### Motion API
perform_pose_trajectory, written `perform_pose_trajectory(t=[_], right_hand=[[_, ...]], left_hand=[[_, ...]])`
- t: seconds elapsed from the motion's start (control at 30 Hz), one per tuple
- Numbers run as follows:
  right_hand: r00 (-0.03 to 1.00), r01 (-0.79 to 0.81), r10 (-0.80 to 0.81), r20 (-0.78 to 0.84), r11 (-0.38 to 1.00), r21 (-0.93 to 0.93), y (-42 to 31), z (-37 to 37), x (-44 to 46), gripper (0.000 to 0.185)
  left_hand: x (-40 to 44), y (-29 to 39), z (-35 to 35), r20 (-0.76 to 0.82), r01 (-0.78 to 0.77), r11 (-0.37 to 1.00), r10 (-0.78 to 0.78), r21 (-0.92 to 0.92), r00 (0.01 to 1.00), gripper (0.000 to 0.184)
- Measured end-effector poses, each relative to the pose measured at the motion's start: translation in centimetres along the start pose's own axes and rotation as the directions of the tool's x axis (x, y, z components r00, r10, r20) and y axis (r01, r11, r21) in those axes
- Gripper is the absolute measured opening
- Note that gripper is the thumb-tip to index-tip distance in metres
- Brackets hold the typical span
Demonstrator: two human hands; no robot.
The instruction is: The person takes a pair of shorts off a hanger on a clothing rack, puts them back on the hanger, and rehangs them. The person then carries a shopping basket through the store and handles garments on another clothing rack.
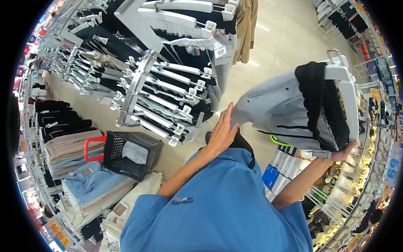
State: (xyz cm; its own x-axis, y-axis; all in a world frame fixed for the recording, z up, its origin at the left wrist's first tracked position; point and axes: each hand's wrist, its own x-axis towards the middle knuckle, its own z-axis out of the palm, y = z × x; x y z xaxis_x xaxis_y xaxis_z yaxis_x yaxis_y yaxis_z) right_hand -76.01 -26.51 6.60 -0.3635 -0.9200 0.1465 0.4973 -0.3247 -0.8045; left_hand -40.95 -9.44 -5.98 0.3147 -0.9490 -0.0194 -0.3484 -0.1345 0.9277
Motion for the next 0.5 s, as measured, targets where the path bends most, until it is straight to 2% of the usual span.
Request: perform_pose_trajectory(t=[0.07, 0.17, 0.2, 0.27, 0.37, 0.43, 0.47, 0.5], right_hand=[[0.998, -0.041, 0.04, 0.053, 0.999, 0.012, 0.4, -4.4, 1.7, 0.064], [0.998, -0.051, 0.048, -0.052, 0.997, -0.056, 1.3, -5.5, 2.2, 0.063], [0.994, 0.006, -0.018, -0.109, 0.994, -0.112, 2.1, -5.9, 3.0, 0.062], [0.995, -0.008, 0.015, 0.095, 0.997, -0.074, 3.4, -9.0, 5.0, 0.062], [0.975, -0.041, 0.05, 0.218, 0.998, -0.047, 4.9, -7.0, 5.9, 0.064], [0.943, -0.046, 0.053, 0.328, 0.999, -0.03, 5.4, -5.3, 6.3, 0.066], [0.945, -0.06, 0.063, 0.32, 0.998, -0.018, 5.7, -4.8, 6.6, 0.063], [0.907, -0.066, 0.055, 0.417, 0.998, 0.013, 5.9, -3.9, 7.1, 0.056]], left_hand=[[0.0, 0.1, -0.6, 0.107, 0.058, 0.998, -0.057, -0.007, 0.993, 0.066], [0.2, 0.3, -0.9, 0.227, 0.059, 0.998, -0.058, 0.002, 0.972, 0.055], [0.3, 0.1, -0.8, 0.266, 0.03, 0.999, -0.034, 0.018, 0.963, 0.054], [0.6, 1.0, -1.1, 0.341, 0.012, 0.999, -0.024, 0.036, 0.94, 0.049], [1.5, 2.4, -1.4, 0.445, 0.001, 0.996, -0.042, 0.092, 0.895, 0.047], [2.3, 3.9, -1.9, 0.479, 0.056, 0.993, -0.1, 0.105, 0.872, 0.047], [2.7, 4.5, -1.9, 0.48, 0.066, 0.992, -0.11, 0.108, 0.87, 0.047], [3.1, 4.8, -1.9, 0.478, 0.077, 0.991, -0.121, 0.11, 0.87, 0.047]])
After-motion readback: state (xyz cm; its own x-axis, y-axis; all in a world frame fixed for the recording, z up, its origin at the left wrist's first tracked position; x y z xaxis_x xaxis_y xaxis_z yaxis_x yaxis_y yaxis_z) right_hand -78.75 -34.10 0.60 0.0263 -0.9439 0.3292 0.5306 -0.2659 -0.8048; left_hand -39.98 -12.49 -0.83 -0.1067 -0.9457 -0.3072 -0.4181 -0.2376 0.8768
